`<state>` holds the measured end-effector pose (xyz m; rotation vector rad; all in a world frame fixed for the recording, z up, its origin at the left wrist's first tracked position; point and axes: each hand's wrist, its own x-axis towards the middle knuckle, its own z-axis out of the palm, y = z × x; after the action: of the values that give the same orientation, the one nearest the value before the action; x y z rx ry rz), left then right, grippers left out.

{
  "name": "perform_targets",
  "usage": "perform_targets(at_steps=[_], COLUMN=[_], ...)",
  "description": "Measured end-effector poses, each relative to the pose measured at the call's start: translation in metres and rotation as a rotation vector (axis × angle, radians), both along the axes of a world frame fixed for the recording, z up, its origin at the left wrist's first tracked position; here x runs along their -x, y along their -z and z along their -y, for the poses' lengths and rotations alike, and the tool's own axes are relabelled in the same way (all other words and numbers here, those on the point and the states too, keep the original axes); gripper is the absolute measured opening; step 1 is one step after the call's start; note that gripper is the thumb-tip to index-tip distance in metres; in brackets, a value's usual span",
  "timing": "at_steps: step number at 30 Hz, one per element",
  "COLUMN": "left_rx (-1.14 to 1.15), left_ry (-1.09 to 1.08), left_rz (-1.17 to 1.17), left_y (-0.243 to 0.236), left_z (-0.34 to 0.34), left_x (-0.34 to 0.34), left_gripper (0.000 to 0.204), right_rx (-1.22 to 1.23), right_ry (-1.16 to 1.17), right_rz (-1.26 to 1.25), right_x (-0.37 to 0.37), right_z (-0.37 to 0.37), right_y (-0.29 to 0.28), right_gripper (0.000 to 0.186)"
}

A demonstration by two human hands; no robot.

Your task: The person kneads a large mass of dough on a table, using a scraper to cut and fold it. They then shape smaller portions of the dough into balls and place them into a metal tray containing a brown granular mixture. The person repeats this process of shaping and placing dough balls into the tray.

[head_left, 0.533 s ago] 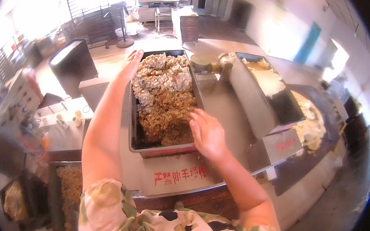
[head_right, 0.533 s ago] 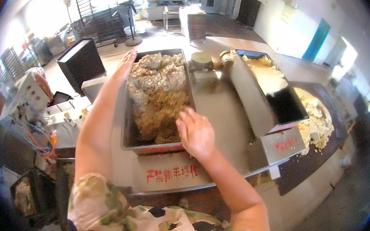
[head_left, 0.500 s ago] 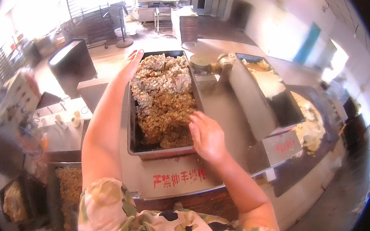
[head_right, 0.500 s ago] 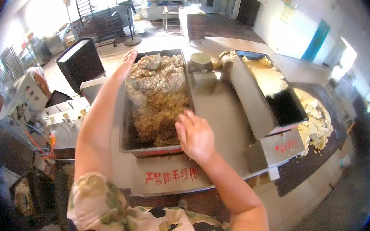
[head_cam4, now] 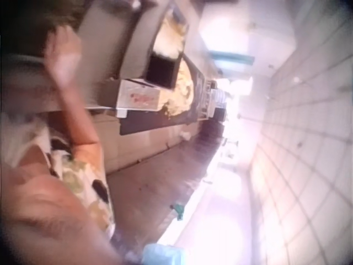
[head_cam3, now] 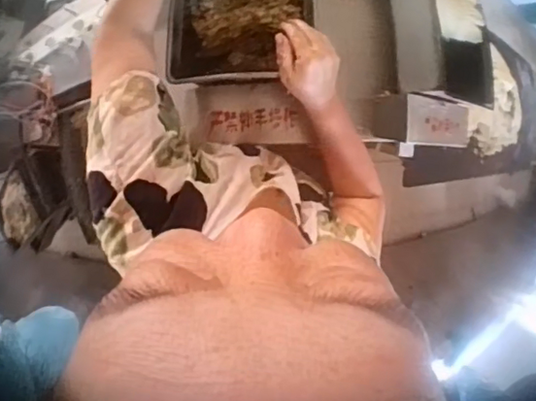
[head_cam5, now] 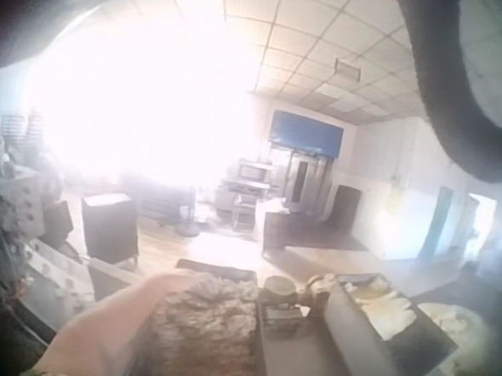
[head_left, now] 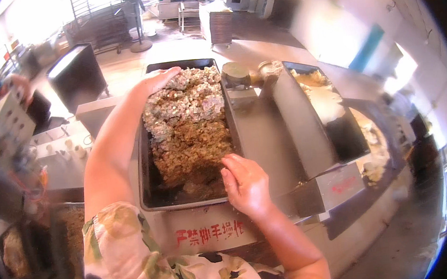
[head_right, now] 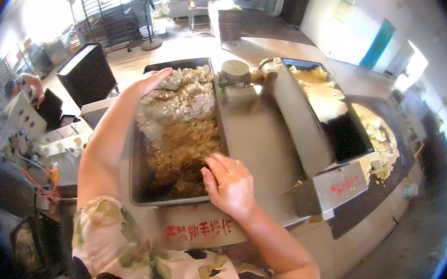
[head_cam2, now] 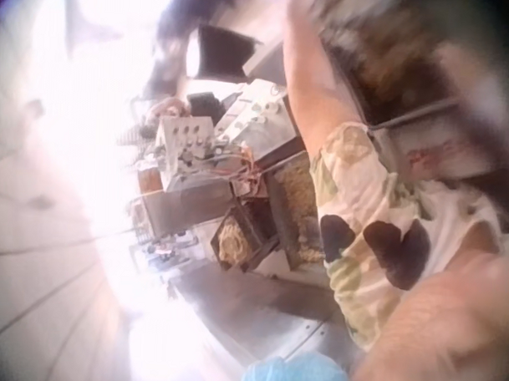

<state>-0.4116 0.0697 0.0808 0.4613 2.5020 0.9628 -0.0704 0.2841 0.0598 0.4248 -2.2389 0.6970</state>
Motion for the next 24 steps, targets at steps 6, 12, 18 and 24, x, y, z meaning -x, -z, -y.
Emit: perform_targets(at_steps=[6,12,18,24], left_rx=[-0.002,0.241,0.534,0.311], left_ry=[-0.059,0.02,0.429,0.377], left_rz=[-0.045,-0.068,-0.277,-0.175], left_y=[-0.024,-0.026,-0.011,-0.035], left_z=[-0.013,-0.002,-0.008,-0.005], left_x=[-0.077,-0.144,-0.243,-0.22], left_gripper=[0.069,0.073,0.077,0.06], right_rx=[0.013,0.046,0.091,0.041], right_ry=[0.028,-0.008,0.01,-0.003], right_rz=[-0.023,-0.054,0.025,-0.056], right_x=[0.002,0.002,-0.006,-0.002], right_z=[-0.001,0.006,0.003,-0.002], right_y=[0.001,0.0,0.002,0.0], right_gripper=[0.014,0.014,0.014,0.017])
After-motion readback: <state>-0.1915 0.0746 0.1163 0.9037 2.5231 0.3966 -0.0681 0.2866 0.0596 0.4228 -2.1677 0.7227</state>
